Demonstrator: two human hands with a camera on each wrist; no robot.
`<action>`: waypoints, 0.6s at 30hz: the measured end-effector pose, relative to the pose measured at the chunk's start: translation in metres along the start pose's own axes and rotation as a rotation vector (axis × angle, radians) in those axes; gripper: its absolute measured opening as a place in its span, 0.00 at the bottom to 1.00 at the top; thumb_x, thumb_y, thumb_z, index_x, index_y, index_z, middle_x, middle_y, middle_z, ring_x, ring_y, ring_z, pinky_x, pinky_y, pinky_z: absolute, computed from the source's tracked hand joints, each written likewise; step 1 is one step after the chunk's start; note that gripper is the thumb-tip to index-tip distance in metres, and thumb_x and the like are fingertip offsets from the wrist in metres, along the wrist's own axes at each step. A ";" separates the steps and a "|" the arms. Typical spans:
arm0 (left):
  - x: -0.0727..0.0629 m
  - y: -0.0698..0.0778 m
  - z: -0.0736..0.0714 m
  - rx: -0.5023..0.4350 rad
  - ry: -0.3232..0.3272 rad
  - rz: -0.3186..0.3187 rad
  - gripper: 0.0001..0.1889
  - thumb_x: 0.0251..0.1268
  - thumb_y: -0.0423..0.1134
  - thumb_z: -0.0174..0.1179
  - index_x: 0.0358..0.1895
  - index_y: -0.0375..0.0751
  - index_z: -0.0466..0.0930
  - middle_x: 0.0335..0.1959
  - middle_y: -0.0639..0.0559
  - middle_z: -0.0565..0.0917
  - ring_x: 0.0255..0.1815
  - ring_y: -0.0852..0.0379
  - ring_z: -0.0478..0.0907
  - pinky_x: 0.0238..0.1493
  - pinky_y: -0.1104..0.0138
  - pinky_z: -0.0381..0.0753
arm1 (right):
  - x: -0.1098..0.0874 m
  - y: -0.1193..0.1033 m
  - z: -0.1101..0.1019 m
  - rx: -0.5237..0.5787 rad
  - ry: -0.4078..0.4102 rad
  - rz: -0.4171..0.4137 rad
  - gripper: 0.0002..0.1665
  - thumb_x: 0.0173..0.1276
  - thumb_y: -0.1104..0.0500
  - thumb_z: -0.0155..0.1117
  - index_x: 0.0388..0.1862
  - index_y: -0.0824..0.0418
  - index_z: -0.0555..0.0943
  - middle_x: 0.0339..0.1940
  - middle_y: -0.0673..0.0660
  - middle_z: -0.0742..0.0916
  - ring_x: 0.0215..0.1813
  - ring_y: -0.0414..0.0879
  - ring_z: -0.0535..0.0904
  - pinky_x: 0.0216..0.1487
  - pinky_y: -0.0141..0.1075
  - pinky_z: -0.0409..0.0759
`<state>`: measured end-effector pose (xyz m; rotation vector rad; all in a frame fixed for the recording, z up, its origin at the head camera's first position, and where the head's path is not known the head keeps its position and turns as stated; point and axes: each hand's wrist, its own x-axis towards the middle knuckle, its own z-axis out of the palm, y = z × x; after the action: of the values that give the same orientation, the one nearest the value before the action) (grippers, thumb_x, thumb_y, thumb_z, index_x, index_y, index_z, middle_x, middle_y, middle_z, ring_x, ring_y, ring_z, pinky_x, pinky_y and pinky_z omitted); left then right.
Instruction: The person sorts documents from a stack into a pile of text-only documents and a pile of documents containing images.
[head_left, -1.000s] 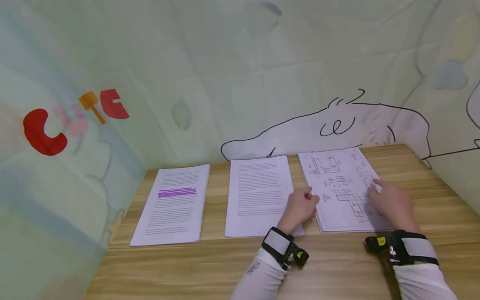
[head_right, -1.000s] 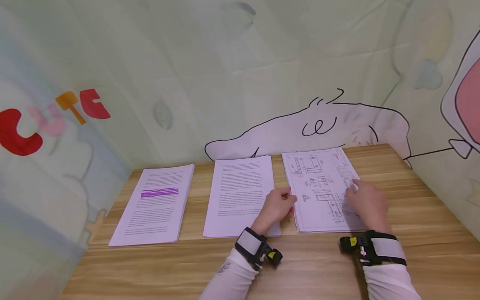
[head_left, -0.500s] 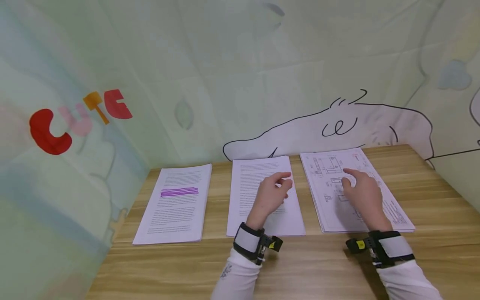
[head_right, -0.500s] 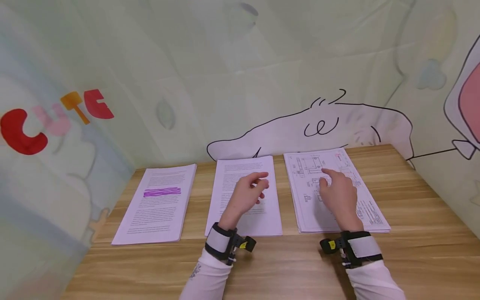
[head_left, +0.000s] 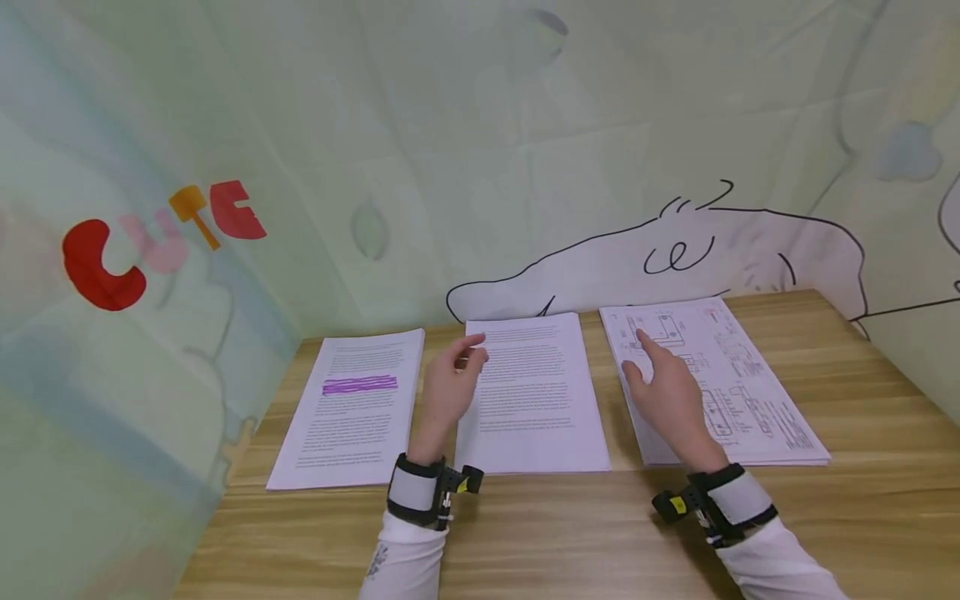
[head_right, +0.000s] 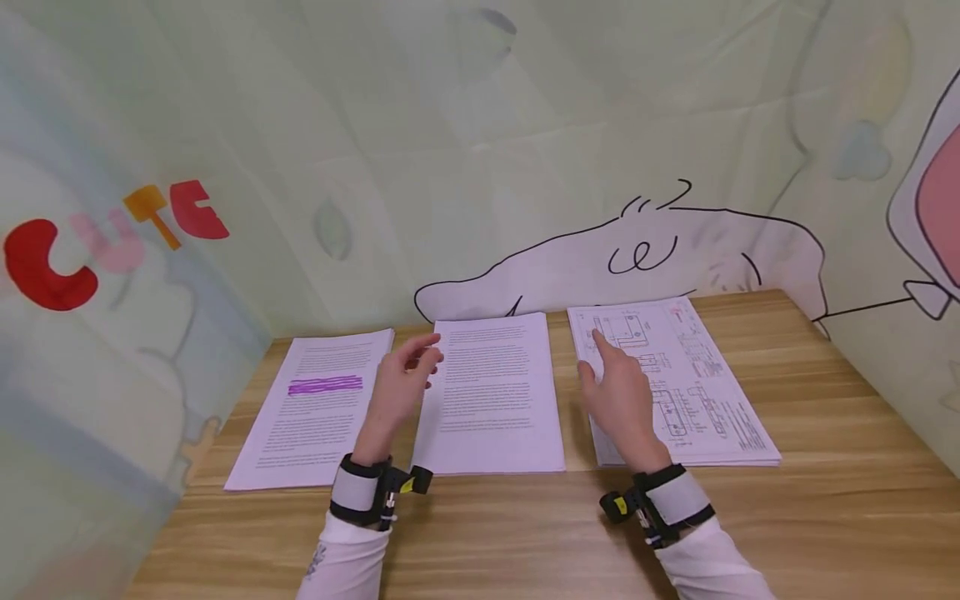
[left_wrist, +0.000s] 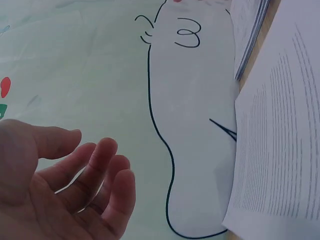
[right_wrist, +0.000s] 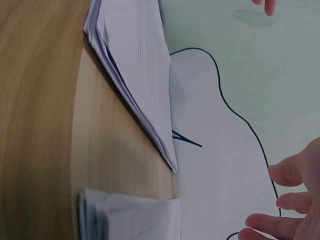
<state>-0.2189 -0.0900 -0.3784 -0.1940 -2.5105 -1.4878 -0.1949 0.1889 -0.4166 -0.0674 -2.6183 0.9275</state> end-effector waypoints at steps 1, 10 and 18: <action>-0.001 -0.003 -0.007 0.008 0.014 0.002 0.16 0.72 0.40 0.55 0.58 0.41 0.82 0.42 0.44 0.88 0.41 0.51 0.82 0.40 0.68 0.77 | -0.001 -0.004 0.003 0.008 -0.003 -0.016 0.33 0.73 0.58 0.58 0.73 0.68 0.65 0.64 0.77 0.77 0.34 0.59 0.80 0.18 0.34 0.65; -0.009 -0.047 -0.065 0.191 0.099 -0.026 0.16 0.72 0.39 0.56 0.57 0.40 0.82 0.46 0.42 0.88 0.47 0.47 0.82 0.43 0.63 0.77 | -0.009 -0.025 0.019 0.101 -0.136 -0.030 0.36 0.75 0.55 0.57 0.76 0.66 0.62 0.71 0.73 0.72 0.71 0.69 0.69 0.61 0.60 0.75; -0.017 -0.080 -0.111 0.279 0.143 -0.113 0.17 0.74 0.39 0.53 0.59 0.36 0.80 0.55 0.36 0.84 0.58 0.40 0.80 0.55 0.50 0.78 | -0.013 -0.041 0.038 0.176 -0.147 -0.133 0.34 0.72 0.57 0.60 0.74 0.68 0.65 0.71 0.71 0.74 0.73 0.68 0.67 0.70 0.63 0.67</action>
<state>-0.2067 -0.2257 -0.3993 0.0983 -2.6102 -1.1248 -0.1931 0.1319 -0.4226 0.2254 -2.6216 1.1495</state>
